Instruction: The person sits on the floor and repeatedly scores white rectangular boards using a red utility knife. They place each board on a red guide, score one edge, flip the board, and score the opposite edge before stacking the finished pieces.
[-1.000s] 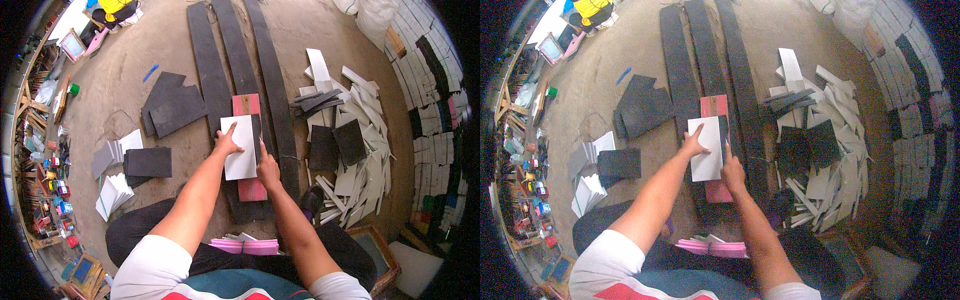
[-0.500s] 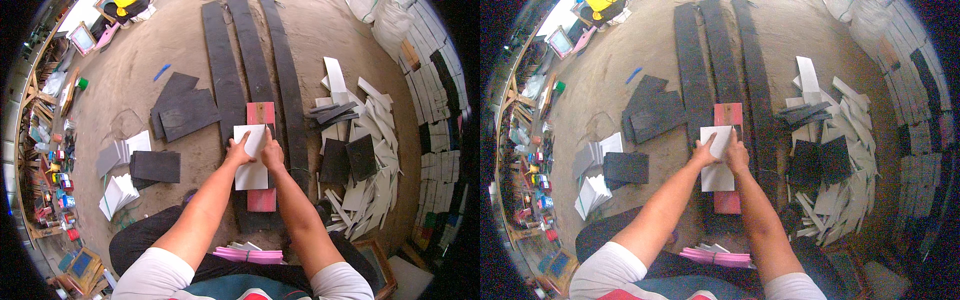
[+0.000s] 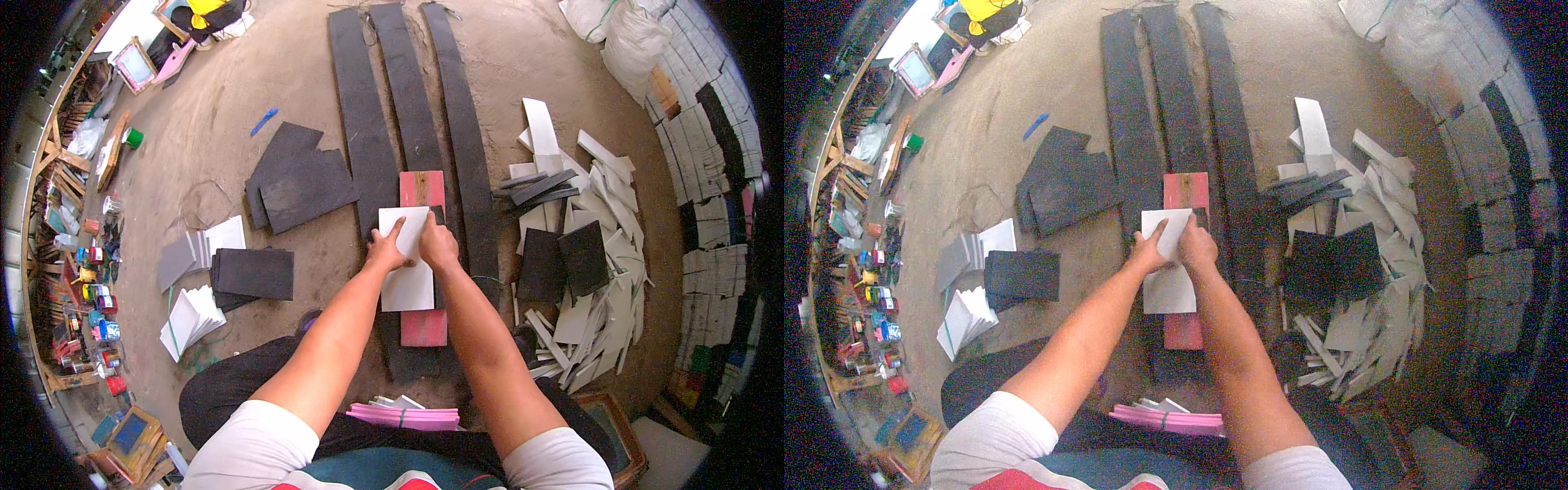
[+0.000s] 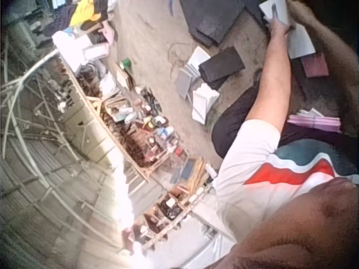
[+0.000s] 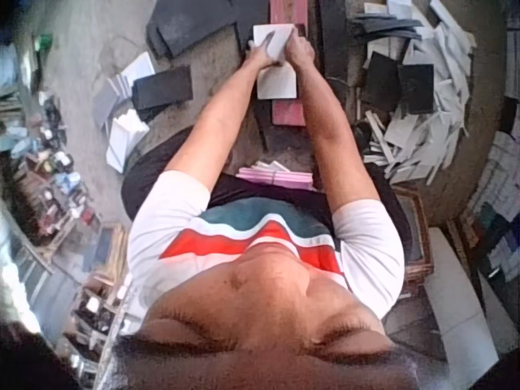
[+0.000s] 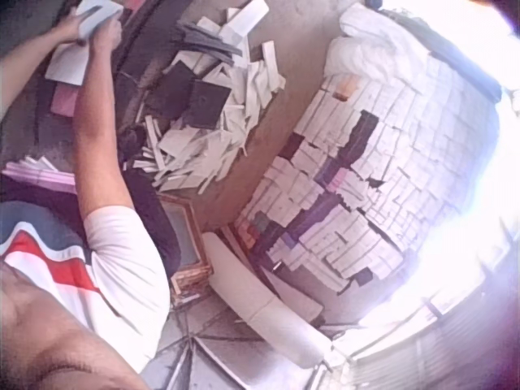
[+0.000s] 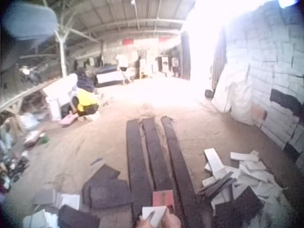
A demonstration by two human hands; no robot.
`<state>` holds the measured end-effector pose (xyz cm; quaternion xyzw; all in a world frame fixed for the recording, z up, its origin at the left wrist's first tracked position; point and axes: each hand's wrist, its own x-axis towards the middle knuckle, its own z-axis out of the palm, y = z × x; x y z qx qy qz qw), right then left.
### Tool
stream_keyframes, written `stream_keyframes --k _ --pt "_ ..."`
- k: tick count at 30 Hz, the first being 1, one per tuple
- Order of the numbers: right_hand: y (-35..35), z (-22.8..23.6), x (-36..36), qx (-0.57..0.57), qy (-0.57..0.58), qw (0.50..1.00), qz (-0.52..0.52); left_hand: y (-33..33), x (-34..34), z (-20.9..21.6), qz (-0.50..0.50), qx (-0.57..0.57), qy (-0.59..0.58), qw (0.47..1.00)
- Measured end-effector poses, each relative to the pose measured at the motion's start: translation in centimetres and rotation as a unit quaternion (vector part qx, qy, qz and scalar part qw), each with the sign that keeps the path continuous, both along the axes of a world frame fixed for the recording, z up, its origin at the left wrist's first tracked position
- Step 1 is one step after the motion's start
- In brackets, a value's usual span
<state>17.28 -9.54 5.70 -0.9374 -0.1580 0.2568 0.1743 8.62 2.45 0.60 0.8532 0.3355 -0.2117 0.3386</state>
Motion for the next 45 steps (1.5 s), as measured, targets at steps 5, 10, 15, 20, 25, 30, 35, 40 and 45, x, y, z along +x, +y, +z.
stream_keyframes --k 5,10,15,20,25,30,35,40,45 --pt "-1.9 1.9 -2.5 -0.005 -0.005 1.000 0.018 -0.1 0.2 1.0 -0.008 0.002 -0.001 1.000" --pt "-4.1 1.2 -6.7 -0.024 0.004 1.000 0.013 -0.1 -0.1 0.6 -0.006 0.001 -0.016 1.000" --pt "-7.3 0.6 -11.7 -0.047 0.025 0.999 0.010 -0.3 -0.2 0.5 -0.009 0.010 -0.019 1.000" --pt "-10.7 0.2 -16.4 -0.055 0.041 0.998 -0.012 -0.5 -0.2 -0.2 -0.008 0.014 -0.033 0.999" --pt "-12.8 3.0 -19.3 -0.028 0.036 0.994 -0.094 -0.2 -1.7 -1.8 0.064 -0.033 -0.131 0.989" --pt "-16.0 -5.4 -18.4 0.146 -0.187 0.946 -0.219 -0.4 -4.8 -4.3 0.109 -0.081 -0.221 0.966" --pt "-13.0 -2.4 -13.5 0.078 -0.020 0.950 -0.301 -1.9 -7.7 -4.1 0.132 -0.045 -0.270 0.953" --pt "-11.3 -2.8 -14.0 -0.010 0.012 0.960 -0.280 -1.0 -10.7 -7.4 0.385 -0.185 -0.290 0.856" --pt "-16.2 -7.8 -12.5 0.194 -0.030 0.899 -0.392 -2.4 -11.4 -4.2 0.412 -0.373 -0.240 0.796"
